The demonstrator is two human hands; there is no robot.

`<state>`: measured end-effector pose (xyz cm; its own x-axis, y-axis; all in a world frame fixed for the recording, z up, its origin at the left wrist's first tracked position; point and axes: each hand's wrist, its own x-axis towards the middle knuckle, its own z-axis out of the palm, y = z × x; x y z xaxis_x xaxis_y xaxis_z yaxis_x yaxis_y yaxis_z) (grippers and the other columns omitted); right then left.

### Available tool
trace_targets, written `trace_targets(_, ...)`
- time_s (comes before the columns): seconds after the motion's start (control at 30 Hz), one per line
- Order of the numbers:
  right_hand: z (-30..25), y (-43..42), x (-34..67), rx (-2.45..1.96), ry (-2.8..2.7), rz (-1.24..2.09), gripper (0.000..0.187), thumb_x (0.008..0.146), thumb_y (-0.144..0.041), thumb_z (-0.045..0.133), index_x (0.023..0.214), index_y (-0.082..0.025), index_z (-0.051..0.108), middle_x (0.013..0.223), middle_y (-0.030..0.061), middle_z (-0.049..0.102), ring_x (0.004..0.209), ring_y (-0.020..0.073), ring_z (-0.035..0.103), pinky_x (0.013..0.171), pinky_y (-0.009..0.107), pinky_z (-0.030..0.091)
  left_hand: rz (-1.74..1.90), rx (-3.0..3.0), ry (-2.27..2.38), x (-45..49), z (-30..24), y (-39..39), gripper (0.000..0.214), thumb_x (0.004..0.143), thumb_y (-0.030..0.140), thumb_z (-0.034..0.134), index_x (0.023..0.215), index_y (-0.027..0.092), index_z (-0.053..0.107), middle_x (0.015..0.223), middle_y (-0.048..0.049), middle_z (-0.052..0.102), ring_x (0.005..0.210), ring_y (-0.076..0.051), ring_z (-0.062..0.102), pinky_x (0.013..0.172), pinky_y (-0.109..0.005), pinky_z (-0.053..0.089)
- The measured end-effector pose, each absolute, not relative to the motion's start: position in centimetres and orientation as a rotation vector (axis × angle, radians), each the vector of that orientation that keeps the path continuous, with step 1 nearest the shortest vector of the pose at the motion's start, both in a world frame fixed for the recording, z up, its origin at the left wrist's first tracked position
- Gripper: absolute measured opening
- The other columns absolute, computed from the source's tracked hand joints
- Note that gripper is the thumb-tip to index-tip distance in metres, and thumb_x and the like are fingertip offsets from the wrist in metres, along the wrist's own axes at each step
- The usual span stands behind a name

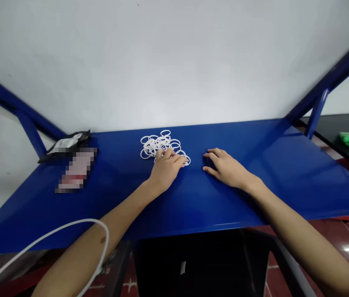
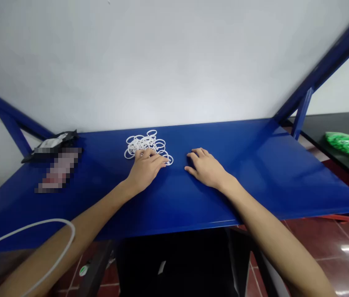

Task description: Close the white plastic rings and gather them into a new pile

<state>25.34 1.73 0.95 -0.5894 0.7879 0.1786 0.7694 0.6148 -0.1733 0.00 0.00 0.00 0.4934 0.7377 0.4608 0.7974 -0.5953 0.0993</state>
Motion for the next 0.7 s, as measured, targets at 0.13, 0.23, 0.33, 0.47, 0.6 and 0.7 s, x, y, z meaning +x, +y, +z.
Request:
trace_targets(0.13,0.9,1.8,25.4,-1.279,-2.589,0.147,0.041,0.097,-0.041,0.055,0.129,-0.016,0.06,0.133,0.0194,0.059,0.125,0.0356,0.057,0.108,0.055,0.046,-0.793,-2.577,-1.367,-0.1,0.0,0.0,0.019,0.098,0.019,0.056,0.097,0.028,0.072,0.084,-0.0004,0.076,0.09,-0.026,0.056,0.093,-0.05,0.035)
trace_targets(0.23,1.0,1.8,25.3,-1.275,-2.58,0.171,0.041,0.096,-0.04,0.056,0.129,-0.017,0.059,0.132,0.0185,0.059,0.125,0.0353,0.057,0.109,0.055,0.046,-0.871,-2.537,-1.341,-0.1,0.2,-0.1,0.019,0.099,0.019,0.055,0.099,0.028,0.072,0.084,0.0005,0.077,0.087,-0.024,0.057,0.092,-0.049,0.037)
trace_targets(0.33,1.4,1.3,24.9,-1.22,-2.505,0.278,0.041,0.097,-0.039,0.055,0.134,-0.019,0.054,0.134,0.0161,0.057,0.12,0.0316,0.061,0.106,0.052,0.05,-1.028,-2.527,-1.272,0.1,0.6,-0.4,0.015,0.099,0.022,0.056,0.099,0.026,0.07,0.085,0.0007,0.076,0.085,-0.022,0.06,0.087,-0.043,0.043)
trace_targets(0.47,2.5,0.2,23.9,-1.032,-2.325,0.466,0.039,0.1,-0.037,0.052,0.137,-0.023,0.048,0.14,0.013,0.051,0.103,0.0223,0.069,0.093,0.042,0.059,-1.381,-2.63,-1.242,0.7,1.3,-1.2,0.007,0.098,0.023,0.06,0.097,0.021,0.067,0.088,-0.0002,0.074,0.082,-0.015,0.064,0.079,-0.031,0.052)
trace_targets(0.6,3.1,-0.6,23.2,-0.851,-2.275,0.518,0.021,0.103,-0.032,0.048,0.12,-0.023,0.057,0.126,0.01,0.062,0.096,0.0192,0.069,0.087,0.038,0.059,-1.622,-2.708,-1.387,1.4,1.7,-2.0,0.003,0.095,0.022,0.062,0.096,0.021,0.064,0.086,0.0009,0.074,0.071,-0.011,0.067,0.069,-0.024,0.055)
trace_targets(0.7,3.0,-0.7,23.2,-0.85,-2.276,0.509,0.017,0.103,-0.031,0.048,0.111,-0.022,0.06,0.109,0.0075,0.07,0.091,0.019,0.069,0.081,0.034,0.057,-1.718,-2.784,-1.429,1.7,1.7,-2.3,0.003,0.094,0.022,0.062,0.097,0.021,0.063,0.086,0.0009,0.074,0.072,-0.011,0.07,0.069,-0.024,0.056)
